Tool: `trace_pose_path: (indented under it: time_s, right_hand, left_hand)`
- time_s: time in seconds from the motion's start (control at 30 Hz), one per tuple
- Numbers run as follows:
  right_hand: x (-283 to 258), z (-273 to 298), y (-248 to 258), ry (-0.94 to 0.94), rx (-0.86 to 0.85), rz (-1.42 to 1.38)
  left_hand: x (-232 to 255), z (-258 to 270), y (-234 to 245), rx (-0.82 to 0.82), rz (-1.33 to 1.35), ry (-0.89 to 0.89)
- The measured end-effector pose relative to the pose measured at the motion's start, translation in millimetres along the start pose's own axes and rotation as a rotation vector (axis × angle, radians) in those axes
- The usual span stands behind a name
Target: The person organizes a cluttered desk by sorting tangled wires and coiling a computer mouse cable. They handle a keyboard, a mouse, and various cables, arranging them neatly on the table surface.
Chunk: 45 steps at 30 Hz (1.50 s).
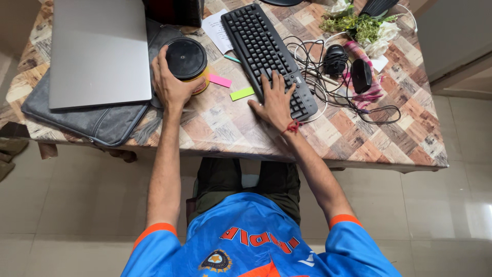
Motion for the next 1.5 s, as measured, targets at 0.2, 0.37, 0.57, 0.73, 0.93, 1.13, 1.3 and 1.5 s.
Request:
trace_pose_path:
  time_s: [0.2,0.37,0.57,0.73,0.93,1.13,1.3,1.5]
  right_hand:
    - [14,8,-1,-0.015,0.006,-0.092]
    - [40,18,27,-0.088,0.113,-0.134]
    - [104,34,42,-0.395,0.118,-0.095]
    - [128,50,20,-0.369,0.202,-0.302]
    - [137,42,-18,-0.488,0.111,-1.27]
    - [90,39,7,-0.347,0.061,-1.422]
    - [77,33,10,-0.249,0.112,-1.305]
    - [92,25,-13,-0.314,0.425,-0.909]
  left_hand:
    - [9,3,-23,0.072,-0.081,0.053]
    - [52,41,-59,0.178,-0.12,-0.265]
    - [89,78,-107,-0.404,0.249,-0.198]
    - [130,99,-120,-0.765,0.207,-0.251]
    - [161,117,-100,-0.772,0.036,-0.329]
    - [151,138,-99,-0.385,0.231,-0.37]
    - [112,109,-87,-0.299,0.269,-0.451]
    - [92,92,-74,-0.346,0.247,-0.461]
Point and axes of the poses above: each hand's wrist, its own z-axis away from the middle knuckle, its own y-axis out of the back of the hand, x = y × z, the point moved 2 cm from there along -z, towards the middle knuckle, and after that the axes turned 2 degrees about x, right-handed, at the moved point
